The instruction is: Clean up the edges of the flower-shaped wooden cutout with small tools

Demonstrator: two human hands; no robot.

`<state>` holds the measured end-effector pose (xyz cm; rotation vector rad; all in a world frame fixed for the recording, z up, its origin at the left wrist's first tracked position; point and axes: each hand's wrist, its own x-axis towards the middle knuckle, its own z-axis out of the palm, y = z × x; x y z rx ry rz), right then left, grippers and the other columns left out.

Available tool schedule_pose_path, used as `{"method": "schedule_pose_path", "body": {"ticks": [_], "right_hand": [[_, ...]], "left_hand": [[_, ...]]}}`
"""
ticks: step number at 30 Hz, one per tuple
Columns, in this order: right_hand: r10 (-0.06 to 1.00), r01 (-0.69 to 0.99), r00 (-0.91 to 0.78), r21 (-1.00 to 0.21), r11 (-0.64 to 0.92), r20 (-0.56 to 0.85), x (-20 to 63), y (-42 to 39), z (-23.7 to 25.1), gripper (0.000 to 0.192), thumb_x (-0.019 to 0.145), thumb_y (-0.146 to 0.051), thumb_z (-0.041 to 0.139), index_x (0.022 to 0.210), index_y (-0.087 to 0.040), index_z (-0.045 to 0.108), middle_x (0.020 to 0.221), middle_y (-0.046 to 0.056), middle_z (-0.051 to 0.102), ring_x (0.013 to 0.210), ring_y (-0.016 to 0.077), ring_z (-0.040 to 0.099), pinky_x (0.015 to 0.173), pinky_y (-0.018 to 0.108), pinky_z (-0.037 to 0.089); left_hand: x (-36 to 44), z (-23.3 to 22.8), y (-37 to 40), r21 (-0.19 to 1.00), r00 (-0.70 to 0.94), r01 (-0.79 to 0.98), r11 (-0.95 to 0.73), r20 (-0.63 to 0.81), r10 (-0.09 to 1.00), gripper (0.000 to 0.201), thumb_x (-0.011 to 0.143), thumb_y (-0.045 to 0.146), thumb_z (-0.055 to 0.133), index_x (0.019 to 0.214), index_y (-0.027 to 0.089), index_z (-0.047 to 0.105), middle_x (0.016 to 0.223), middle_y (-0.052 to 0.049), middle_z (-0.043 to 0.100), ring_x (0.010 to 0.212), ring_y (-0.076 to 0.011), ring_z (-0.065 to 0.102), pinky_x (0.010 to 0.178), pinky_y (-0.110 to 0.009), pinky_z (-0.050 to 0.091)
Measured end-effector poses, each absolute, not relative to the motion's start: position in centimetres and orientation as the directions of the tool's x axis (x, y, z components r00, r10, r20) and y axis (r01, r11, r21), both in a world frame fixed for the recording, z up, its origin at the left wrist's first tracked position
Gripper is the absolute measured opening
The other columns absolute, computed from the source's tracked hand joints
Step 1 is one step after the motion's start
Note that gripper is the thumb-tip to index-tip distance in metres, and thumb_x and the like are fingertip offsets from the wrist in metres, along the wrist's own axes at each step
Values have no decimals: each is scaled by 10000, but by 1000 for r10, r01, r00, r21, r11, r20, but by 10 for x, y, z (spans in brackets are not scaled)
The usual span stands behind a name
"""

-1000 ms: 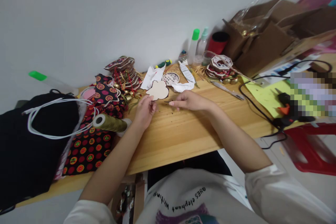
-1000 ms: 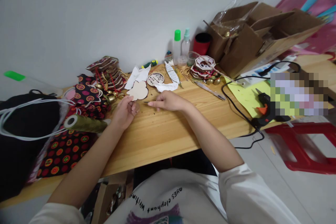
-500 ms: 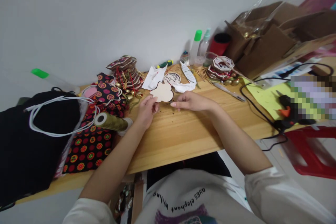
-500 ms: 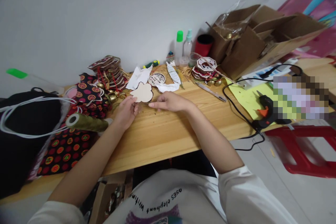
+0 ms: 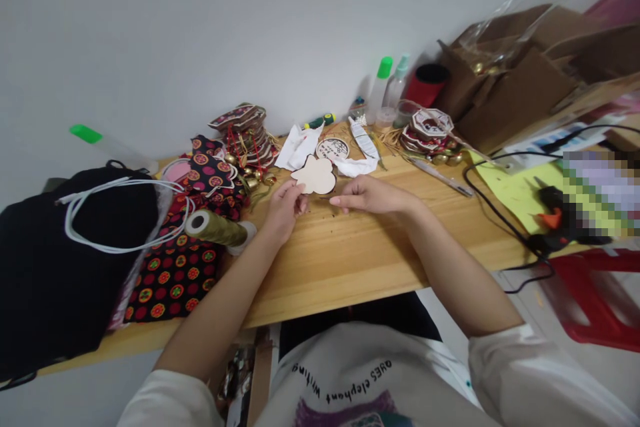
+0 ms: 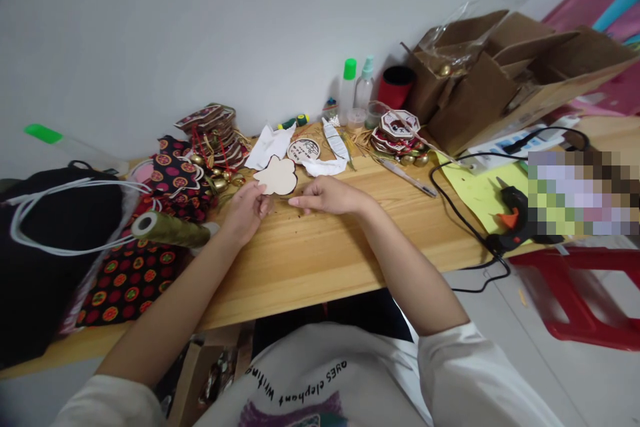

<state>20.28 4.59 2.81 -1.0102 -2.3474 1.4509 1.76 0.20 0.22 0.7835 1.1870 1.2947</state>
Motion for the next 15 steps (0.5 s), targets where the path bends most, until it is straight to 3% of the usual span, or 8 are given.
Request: {"method": "schedule_pose_path", "body": {"ticks": [9,15], "right_hand": [[670,453,-726,-842,294,-157,203,47,26,506,794,-564,490,616,-108,620,483,-36,432,454,55,343,486,210,279],[663,443,-731,-851,283,-161,203,46,26,506,794,-561,495,600,-109,613,444,-52,377,432,50,313,470,211,259]], "left_hand": [[15,-1,2,948,-93,-276,158,-190,977,182,708,223,524,551,192,437,368,74,407,351,-60,344,428,-196,298],[16,1,2,944,-94,-281,171,-204,975,183,689,246,535,561,190,416,372,81,403,352,-53,334,426,-189,292]]}}
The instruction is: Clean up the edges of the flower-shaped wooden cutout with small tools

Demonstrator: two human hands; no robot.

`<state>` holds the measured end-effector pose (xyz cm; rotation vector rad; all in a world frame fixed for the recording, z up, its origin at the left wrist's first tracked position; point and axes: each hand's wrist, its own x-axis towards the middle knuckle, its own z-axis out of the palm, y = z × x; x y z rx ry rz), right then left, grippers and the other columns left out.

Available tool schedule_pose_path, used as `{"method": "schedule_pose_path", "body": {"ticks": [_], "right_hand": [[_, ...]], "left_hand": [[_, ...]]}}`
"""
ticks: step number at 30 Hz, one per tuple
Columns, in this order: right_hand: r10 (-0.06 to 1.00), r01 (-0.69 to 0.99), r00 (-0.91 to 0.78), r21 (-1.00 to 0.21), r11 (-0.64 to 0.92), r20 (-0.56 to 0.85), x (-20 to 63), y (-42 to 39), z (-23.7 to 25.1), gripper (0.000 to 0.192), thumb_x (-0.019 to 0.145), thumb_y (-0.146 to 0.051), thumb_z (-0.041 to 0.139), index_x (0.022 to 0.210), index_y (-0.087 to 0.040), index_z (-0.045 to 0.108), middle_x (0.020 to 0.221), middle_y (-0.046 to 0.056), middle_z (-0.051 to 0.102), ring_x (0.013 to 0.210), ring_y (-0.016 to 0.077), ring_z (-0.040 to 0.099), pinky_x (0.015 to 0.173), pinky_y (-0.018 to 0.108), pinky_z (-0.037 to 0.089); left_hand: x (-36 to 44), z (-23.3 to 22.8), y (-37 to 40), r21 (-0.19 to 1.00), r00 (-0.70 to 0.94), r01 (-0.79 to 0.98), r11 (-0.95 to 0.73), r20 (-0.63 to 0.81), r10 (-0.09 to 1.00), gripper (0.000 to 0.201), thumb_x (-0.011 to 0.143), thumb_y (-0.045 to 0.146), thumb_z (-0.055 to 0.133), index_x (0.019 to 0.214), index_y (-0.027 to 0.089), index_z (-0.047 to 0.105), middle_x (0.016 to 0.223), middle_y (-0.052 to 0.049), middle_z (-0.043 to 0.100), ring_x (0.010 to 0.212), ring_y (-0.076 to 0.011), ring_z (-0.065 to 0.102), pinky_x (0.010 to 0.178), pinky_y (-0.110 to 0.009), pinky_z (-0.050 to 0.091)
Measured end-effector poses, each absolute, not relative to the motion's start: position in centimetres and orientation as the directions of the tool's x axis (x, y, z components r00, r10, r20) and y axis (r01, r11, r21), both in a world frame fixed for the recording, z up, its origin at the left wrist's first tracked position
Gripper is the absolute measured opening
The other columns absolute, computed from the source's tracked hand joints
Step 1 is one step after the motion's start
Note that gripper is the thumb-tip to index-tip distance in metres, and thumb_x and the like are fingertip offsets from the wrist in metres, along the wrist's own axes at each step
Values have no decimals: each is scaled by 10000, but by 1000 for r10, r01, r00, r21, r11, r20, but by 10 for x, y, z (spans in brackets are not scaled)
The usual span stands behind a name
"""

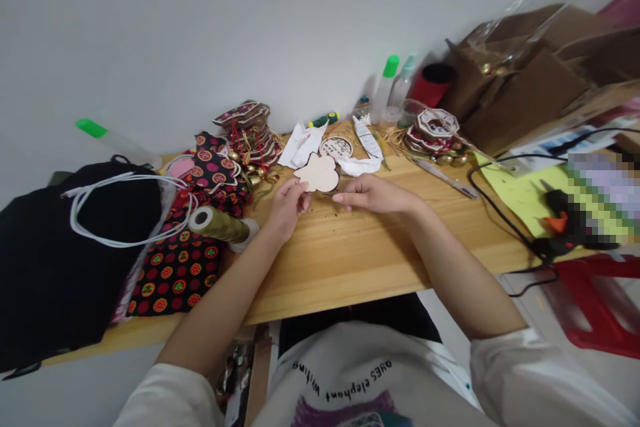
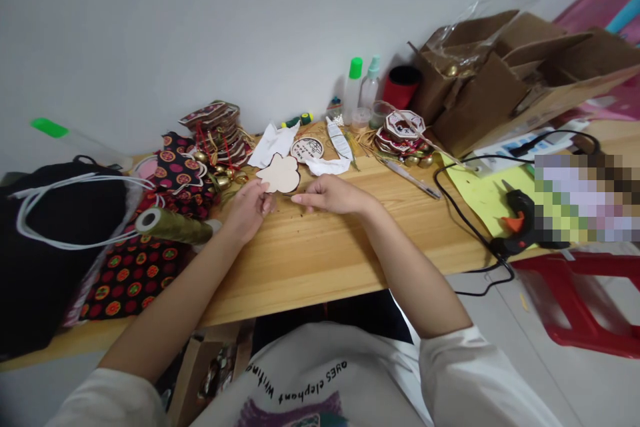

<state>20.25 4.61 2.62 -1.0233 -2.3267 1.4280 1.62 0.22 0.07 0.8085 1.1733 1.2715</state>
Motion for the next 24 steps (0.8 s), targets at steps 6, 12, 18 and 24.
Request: {"method": "schedule_pose_path", "body": {"ticks": [6,12,18,24], "right_hand": [[665,447,-734,-837,314,-142,203,48,25,514,787,-579,491,605,-113,607,467,-48,391,447,51,319,473,210,259],[661,441,-737,-843,309,-143,203,48,24,508,800,-564,484,601,-113,606,483,-38,414,462,56,339,489,212,282],[651,466,-740,-828,311,-171,202,46,26,499,784,-567,500,600,-112,591,487,-36,420,462,53,331,475,204,271],[676,458,-722,-833,312,-144,201,46,27,508,786,-585,479,589,-121,543,499,-38,418,475,55,338,486,206,272]], "left_hand": [[16,2,2,946,-106,-279,167,-203,973,178,684,225,533,555,185,418,375,75,412,352,-47,345,417,-179,281],[15,0,2,952,-79,-263,160,-186,979,181,695,228,537,563,188,420,364,72,407,351,-54,354,426,-184,299],[16,1,2,949,-93,-272,159,-191,977,185,696,230,543,561,185,425,368,74,410,351,-50,346,420,-184,281],[15,-3,2,949,-76,-267,165,-192,978,201,703,232,563,559,192,429,367,74,408,352,-57,356,428,-194,297]]}}
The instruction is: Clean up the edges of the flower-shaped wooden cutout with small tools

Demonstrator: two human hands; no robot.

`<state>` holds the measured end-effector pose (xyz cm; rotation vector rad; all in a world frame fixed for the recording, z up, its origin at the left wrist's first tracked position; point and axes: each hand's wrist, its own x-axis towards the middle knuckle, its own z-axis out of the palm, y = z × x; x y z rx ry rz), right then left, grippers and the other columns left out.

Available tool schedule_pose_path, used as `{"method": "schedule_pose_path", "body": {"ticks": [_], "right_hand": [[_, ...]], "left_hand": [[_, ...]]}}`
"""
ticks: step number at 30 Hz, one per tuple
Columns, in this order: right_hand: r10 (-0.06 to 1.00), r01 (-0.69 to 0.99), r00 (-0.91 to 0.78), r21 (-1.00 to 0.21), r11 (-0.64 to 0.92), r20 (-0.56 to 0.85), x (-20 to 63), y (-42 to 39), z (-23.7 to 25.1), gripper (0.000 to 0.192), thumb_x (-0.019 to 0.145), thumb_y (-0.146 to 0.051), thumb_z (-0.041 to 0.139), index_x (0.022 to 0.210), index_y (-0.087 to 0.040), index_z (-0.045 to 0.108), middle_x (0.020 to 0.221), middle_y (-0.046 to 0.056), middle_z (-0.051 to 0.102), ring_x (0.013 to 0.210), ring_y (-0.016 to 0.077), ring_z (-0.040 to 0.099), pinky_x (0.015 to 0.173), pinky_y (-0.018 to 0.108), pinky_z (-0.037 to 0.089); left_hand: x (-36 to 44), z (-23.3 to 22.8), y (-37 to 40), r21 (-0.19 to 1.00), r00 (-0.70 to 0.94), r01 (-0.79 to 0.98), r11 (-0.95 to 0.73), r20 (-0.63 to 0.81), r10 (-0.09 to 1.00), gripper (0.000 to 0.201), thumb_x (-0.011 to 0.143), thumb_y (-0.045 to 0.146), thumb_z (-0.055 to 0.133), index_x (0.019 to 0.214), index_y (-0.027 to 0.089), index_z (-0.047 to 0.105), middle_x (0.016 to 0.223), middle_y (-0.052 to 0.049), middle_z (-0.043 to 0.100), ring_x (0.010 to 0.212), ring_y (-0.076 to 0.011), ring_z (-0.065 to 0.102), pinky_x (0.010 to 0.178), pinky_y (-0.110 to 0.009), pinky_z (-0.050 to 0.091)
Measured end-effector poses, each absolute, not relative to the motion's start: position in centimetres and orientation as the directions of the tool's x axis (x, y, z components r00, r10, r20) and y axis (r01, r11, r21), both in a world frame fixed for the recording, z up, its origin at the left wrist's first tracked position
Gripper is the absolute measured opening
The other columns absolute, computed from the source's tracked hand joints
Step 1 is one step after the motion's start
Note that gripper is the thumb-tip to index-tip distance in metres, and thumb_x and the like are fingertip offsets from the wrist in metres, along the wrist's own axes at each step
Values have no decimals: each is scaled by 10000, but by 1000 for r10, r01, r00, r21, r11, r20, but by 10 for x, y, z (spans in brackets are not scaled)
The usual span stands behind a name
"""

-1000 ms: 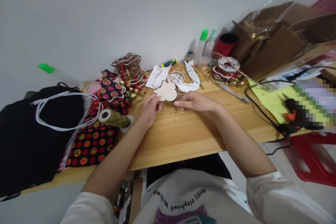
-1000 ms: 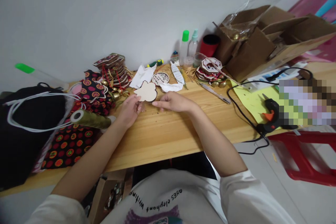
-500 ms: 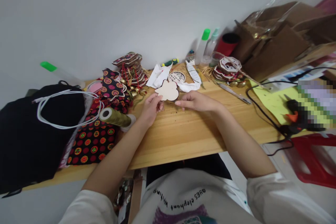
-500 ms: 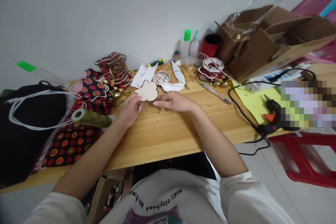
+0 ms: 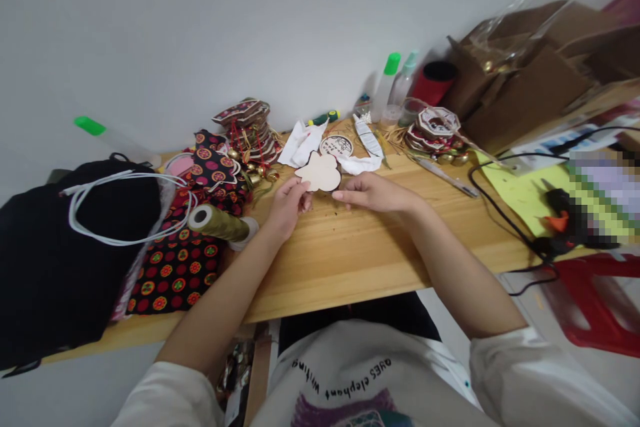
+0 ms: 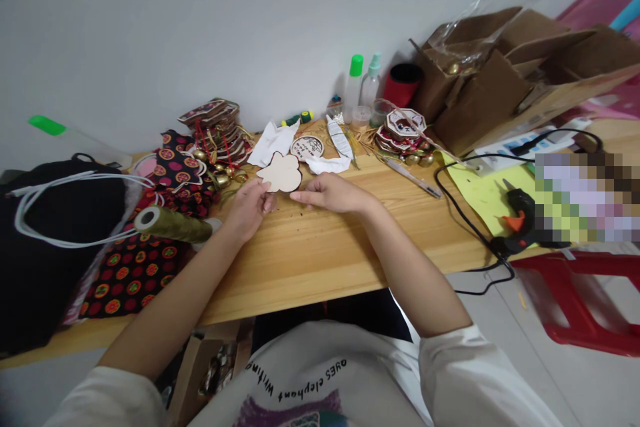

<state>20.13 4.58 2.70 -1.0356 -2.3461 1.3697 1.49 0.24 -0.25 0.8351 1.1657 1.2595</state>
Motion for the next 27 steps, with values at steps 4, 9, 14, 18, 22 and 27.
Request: {"method": "schedule_pose_path", "body": {"ticks": [4,9,14,18,22,27], "right_hand": [[671,453,-729,-830,327,-133,201,46,26,508,787,-583,479,591,-121,556,496,-38,423,478,59,343,498,214,277],[659,437,-740,-841,319,-135,201,45,26,499,802,-559,478,590,-117,577,489,-38,428,467,56,341,500,212,281],[644,456,-746,-834,310,-169,201,44,29,500,797,-563,485,578,-120,558,478,-49,384,456,50,313,479,210,258],[604,416,-780,-857,305,-163,203,43,33,506,785,-589,489,589,-126,535,481,-58,341,458,48,289,460,209,226],[565,234,-822,-946,223,-71,203,42,33,563,775,-671,414,609,-140,501,472,-63,326,437,47,265,444,222,192],[806,253,-592,-946,200,12,197,48,24,501,695,-619,572,577,-154,428,551,-57,279,517,55,246,476,234,173]], "left_hand": [[15,-2,2,950,-78,-267,163,-190,979,222,706,240,569,552,192,416,368,76,397,353,-57,355,432,-194,307],[15,-2,2,952,-69,-262,160,-184,980,208,715,234,554,555,191,428,361,73,393,353,-61,352,430,-192,308],[15,-1,3,937,-83,-310,163,-197,977,179,708,217,545,565,185,441,371,76,405,349,-55,345,423,-185,311],[16,4,3,912,-123,-378,156,-217,968,151,703,191,539,582,178,449,396,78,421,350,-49,349,422,-186,323],[16,5,2,914,-126,-369,171,-232,965,148,712,183,522,580,178,456,388,74,412,351,-51,357,425,-186,323],[15,0,2,951,-41,-228,210,-225,973,176,690,208,564,547,176,466,395,57,432,360,-55,383,414,-195,287]]}}
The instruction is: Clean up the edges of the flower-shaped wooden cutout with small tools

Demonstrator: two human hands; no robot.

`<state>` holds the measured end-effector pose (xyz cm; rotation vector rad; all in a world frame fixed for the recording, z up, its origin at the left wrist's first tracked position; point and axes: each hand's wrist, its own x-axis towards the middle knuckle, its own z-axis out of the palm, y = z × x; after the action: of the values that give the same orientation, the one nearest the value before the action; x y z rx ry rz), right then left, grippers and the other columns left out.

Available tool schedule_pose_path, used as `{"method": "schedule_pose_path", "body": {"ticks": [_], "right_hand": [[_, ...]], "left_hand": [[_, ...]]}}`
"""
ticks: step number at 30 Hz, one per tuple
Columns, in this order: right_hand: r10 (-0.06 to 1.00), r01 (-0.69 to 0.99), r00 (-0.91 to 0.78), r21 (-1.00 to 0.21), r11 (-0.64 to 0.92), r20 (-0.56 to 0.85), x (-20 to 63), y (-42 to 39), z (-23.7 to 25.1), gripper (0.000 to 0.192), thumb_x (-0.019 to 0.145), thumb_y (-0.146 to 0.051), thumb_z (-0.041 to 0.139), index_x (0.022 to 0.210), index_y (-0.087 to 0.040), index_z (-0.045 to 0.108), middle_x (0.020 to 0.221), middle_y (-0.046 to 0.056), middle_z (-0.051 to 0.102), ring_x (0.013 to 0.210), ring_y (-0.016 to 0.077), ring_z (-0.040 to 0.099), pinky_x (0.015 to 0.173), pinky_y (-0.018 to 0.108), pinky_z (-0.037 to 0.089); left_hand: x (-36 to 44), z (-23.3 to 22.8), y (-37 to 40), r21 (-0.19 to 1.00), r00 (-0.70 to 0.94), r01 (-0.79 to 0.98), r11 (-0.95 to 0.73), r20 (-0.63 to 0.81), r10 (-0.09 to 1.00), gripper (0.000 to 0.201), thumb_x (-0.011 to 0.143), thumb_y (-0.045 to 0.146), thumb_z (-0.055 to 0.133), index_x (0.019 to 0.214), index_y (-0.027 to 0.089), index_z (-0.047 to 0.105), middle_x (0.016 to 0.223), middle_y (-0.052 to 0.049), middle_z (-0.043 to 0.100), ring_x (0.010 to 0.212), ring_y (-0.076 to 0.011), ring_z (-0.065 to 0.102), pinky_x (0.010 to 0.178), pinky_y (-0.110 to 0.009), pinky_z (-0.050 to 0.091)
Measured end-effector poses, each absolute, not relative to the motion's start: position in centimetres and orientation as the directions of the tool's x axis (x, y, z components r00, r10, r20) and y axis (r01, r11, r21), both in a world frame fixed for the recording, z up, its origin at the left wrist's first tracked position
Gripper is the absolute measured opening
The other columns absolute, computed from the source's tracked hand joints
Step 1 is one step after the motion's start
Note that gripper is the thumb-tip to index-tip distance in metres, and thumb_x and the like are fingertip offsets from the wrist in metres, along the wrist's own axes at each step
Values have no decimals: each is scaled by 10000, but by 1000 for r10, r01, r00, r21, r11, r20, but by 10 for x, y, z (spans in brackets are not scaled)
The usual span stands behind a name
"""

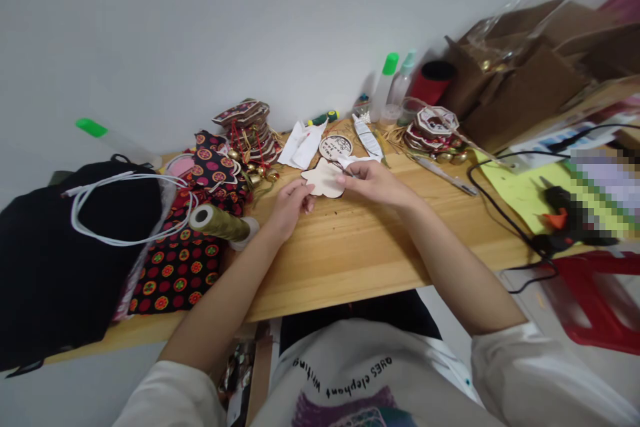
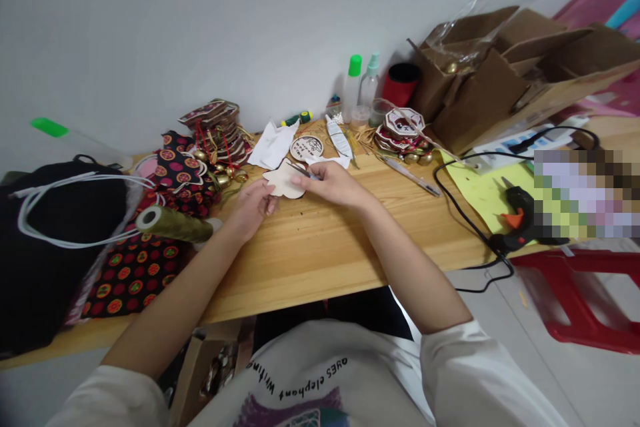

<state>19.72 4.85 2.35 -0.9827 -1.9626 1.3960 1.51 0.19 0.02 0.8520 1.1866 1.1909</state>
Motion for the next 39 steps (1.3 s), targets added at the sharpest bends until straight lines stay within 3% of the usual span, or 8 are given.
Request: {"method": "schedule_pose_path", "body": {"ticks": [5,9,17,21,26,39], "right_hand": [[857,343,-510,-931,126,-72,197,51,19,464,661,-539,644,559,-155,404,558,-56,282,536,57,251,490,234,180],[818,355,-564,-928,116,-113,197,47,24,464,691,-541,607,550,-158,387,546,-61,259,520,53,231,485,236,156],[795,255,-607,-947,194,-1,193,46,25,482,708,-565,583,550,-161,374,562,-58,260,528,54,234,496,230,191],[745,298,-666,-923,242,-19,199,49,26,476,747,-583,534,603,-132,490,558,-51,297,529,60,257,490,227,199],[547,382,-820,-872,305,-167,209,49,29,541,794,-598,462,725,-93,643,516,-41,370,491,62,312,479,213,241],[562,405,-808,-859,313,-176,206,47,27,641,846,-614,341,777,-77,684,472,-44,367,453,64,336,495,213,292]], "left_hand": [[14,1,1,950,-23,-240,201,-212,977,151,677,216,539,542,183,480,387,58,413,362,-67,369,422,-209,289],[14,4,0,940,-13,-275,202,-214,977,147,667,204,532,538,187,461,383,60,402,361,-68,359,431,-213,303],[17,0,-3,972,61,-143,187,-180,982,149,679,267,608,631,159,518,434,49,481,386,-54,392,409,-194,275],[18,1,-2,960,6,-213,183,-186,983,161,671,272,620,643,161,506,443,57,477,386,-50,397,408,-192,276],[17,4,-1,924,-73,-345,164,-200,977,108,675,217,581,657,171,485,412,79,428,355,-46,345,420,-200,290],[17,4,-1,935,-31,-303,182,-201,979,102,661,200,575,612,162,494,421,67,434,362,-44,354,423,-207,270]]}}
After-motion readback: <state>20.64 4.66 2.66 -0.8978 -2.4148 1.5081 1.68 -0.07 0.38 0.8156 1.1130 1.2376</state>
